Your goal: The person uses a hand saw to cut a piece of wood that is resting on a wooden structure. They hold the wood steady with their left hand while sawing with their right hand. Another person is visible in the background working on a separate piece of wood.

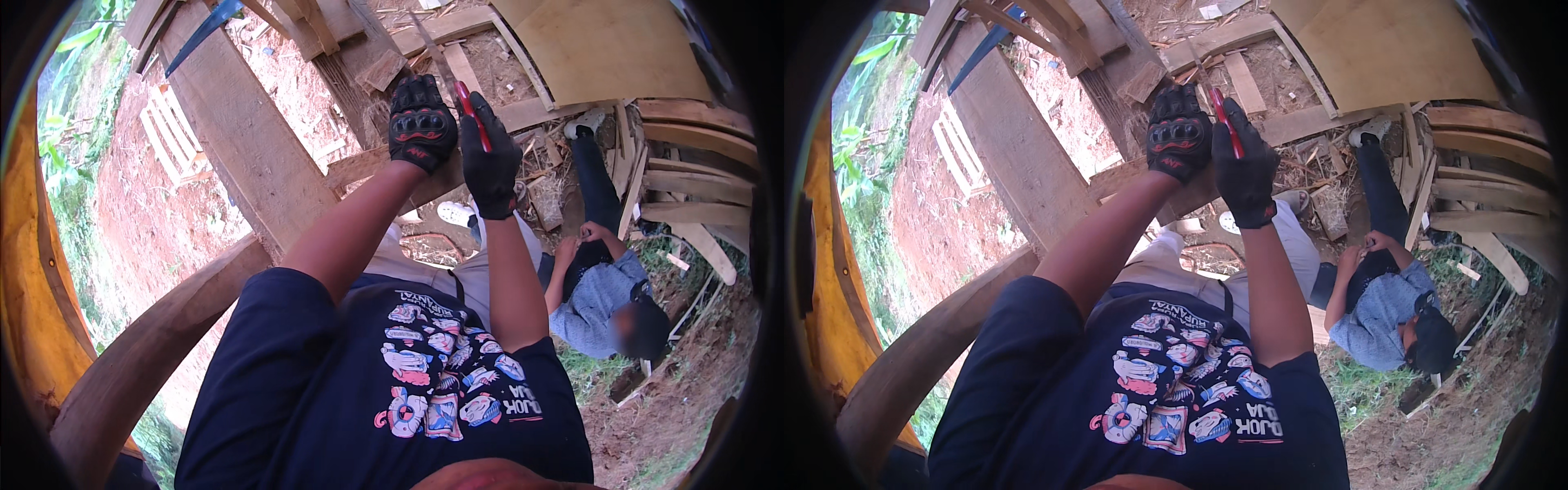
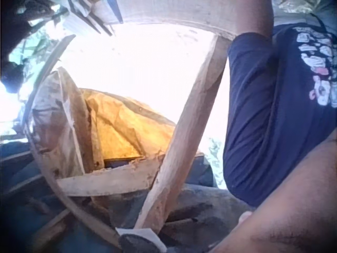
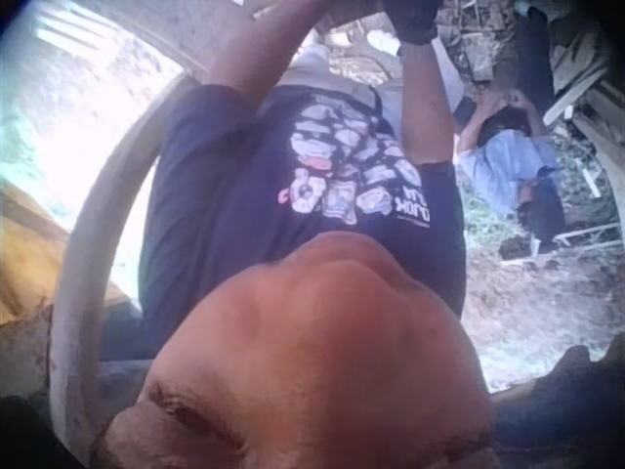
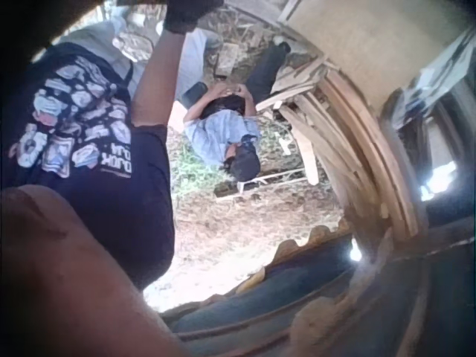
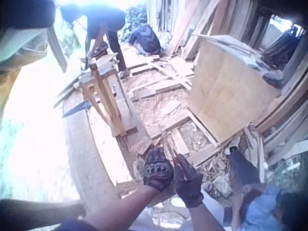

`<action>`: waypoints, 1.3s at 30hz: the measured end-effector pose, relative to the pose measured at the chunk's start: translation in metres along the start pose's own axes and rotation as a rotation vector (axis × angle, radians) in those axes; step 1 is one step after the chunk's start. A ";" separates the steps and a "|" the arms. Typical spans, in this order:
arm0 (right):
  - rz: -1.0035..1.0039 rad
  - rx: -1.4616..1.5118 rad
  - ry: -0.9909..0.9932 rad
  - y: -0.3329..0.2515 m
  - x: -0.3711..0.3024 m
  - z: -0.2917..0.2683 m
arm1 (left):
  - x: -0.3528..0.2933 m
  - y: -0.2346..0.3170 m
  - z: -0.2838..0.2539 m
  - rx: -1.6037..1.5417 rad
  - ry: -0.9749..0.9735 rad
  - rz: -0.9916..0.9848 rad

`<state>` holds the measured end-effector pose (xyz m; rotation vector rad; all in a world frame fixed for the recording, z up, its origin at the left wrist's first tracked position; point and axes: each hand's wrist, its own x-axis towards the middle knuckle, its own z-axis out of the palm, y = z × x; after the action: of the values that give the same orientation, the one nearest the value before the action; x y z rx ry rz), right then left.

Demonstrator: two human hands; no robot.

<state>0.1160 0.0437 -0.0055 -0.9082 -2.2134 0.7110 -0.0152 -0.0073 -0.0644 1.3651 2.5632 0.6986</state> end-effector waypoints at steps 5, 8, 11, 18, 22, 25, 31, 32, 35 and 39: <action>0.302 0.038 -0.130 -0.036 -0.087 -0.087 | 0.005 -0.010 0.014 0.093 0.112 0.043; 0.537 -0.019 -0.264 -0.076 -0.163 -0.165 | 0.006 -0.009 0.015 0.061 0.115 0.033; 0.504 -0.137 -0.352 -0.118 -0.166 -0.213 | 0.002 -0.004 0.010 0.052 0.068 0.018; 0.141 -0.095 -0.237 -0.059 -0.094 -0.125 | 0.001 -0.010 0.014 0.051 0.070 0.077; -0.031 -0.040 -0.098 -0.006 -0.016 -0.030 | 0.005 0.001 -0.011 -0.023 -0.054 -0.004; 0.036 0.077 -0.055 -0.009 0.000 -0.013 | 0.001 0.002 -0.009 0.016 -0.045 0.009; 0.042 0.117 0.122 -0.011 -0.020 -0.051 | 0.006 -0.007 0.012 0.050 0.044 0.015; 0.218 0.229 0.118 -0.033 -0.025 -0.079 | 0.007 -0.005 0.009 0.043 0.030 0.009; 0.351 0.335 0.224 -0.043 -0.067 -0.134 | 0.006 -0.005 0.006 -0.011 0.093 0.022; 0.420 0.180 0.272 -0.051 -0.122 -0.199 | 0.004 -0.001 -0.005 -0.100 0.175 0.083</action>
<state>0.3069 -0.0325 0.1165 -1.3084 -1.7080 0.9005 -0.0201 -0.0064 -0.0600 1.4442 2.5722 0.9877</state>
